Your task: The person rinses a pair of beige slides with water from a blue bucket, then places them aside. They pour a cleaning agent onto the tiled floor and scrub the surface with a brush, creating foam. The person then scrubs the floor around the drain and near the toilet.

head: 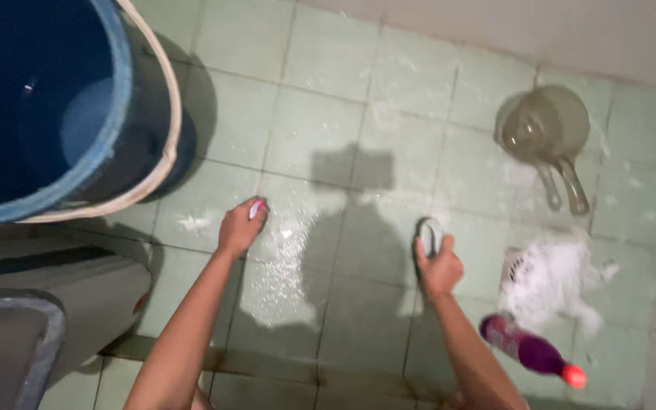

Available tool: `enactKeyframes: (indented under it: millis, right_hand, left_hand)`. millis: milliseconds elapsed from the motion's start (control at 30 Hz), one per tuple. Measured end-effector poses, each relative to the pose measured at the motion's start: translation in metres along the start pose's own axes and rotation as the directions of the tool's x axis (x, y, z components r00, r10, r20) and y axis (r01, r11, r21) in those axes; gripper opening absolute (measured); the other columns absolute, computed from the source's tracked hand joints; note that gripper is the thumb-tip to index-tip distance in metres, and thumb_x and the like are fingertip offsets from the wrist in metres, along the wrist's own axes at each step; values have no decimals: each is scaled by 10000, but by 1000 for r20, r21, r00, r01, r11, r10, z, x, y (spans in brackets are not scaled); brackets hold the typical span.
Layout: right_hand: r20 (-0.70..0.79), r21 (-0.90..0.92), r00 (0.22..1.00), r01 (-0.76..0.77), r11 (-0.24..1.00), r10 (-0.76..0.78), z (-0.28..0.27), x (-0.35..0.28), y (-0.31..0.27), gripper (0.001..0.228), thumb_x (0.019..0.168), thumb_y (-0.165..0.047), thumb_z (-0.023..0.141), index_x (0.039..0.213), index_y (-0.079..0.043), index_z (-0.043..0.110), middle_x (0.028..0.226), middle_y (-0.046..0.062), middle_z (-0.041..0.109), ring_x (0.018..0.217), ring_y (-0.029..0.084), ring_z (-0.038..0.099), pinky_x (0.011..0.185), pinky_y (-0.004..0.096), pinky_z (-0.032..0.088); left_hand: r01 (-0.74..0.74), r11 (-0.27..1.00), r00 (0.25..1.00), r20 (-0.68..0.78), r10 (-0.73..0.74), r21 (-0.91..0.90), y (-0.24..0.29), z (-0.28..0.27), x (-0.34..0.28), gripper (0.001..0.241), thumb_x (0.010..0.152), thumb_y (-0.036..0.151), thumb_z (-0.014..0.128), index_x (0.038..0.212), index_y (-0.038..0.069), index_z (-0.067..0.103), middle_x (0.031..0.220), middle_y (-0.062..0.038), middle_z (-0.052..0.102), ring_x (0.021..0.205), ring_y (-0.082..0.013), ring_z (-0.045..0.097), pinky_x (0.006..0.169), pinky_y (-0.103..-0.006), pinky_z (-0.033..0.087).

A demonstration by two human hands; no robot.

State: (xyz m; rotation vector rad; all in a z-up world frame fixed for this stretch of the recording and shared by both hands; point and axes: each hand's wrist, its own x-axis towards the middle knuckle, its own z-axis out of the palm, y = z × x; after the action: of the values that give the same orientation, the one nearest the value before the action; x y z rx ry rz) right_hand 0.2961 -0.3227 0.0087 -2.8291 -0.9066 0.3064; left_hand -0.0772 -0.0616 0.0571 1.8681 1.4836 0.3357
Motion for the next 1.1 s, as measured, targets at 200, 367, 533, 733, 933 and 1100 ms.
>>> enactKeyframes:
  millis: [200, 367, 533, 733, 933, 1100]
  right_hand:
    - [37, 126, 295, 946, 297, -955, 25, -101, 121, 441, 741, -402, 834, 1016, -107, 654, 827, 108, 769, 620, 250, 716, 424, 403, 507]
    - [-68, 13, 914, 402, 915, -401, 50, -90, 128, 430, 778, -409, 826, 996, -76, 664, 744, 128, 715, 599, 262, 673, 526, 408, 545]
    - [-74, -21, 606, 793, 609, -792, 52, -108, 141, 364, 846, -477, 758, 959, -135, 708, 575, 34, 647, 393, 135, 577, 511, 447, 585]
    - [-72, -30, 724, 686, 727, -686, 41, -113, 118, 633, 817, -533, 745, 1178, -20, 659, 477, 43, 602, 353, 186, 511, 357, 396, 446]
    - [421, 405, 319, 772, 490, -849, 16, -182, 102, 372, 978, -501, 648, 1183, -196, 704, 541, 78, 627, 417, 258, 539, 417, 422, 398]
    - [323, 460, 70, 860, 221, -944, 74, -230, -45, 289, 1041, -413, 548, 1141, -170, 668, 829, 118, 695, 538, 326, 620, 411, 496, 457]
  left_hand:
    - [-145, 989, 976, 168, 139, 24, 41, 59, -27, 281, 909, 295, 652, 1157, 184, 724, 1058, -208, 715, 968, -422, 687, 808, -510, 549]
    - [-203, 962, 929, 346, 131, 181, 65, 95, -39, 270, 909, 320, 676, 1141, 187, 708, 989, -202, 727, 943, -427, 684, 797, -537, 550]
    - [-234, 965, 930, 317, 186, 121, 67, 106, -43, 249, 919, 302, 666, 1124, 170, 716, 968, -203, 732, 917, -417, 702, 783, -535, 562]
    - [-131, 959, 926, 377, 28, 250, 66, 93, -49, 319, 889, 460, 694, 1005, 170, 759, 927, -198, 735, 897, -407, 708, 787, -527, 560]
    - [-20, 979, 942, 331, -50, 205, 49, 70, -69, 344, 809, 455, 715, 948, 145, 765, 908, -186, 747, 879, -399, 708, 761, -520, 550]
    - [-48, 991, 970, 242, 16, 126, 26, 49, -77, 352, 838, 435, 705, 1013, 134, 753, 936, -203, 735, 884, -422, 698, 756, -524, 552]
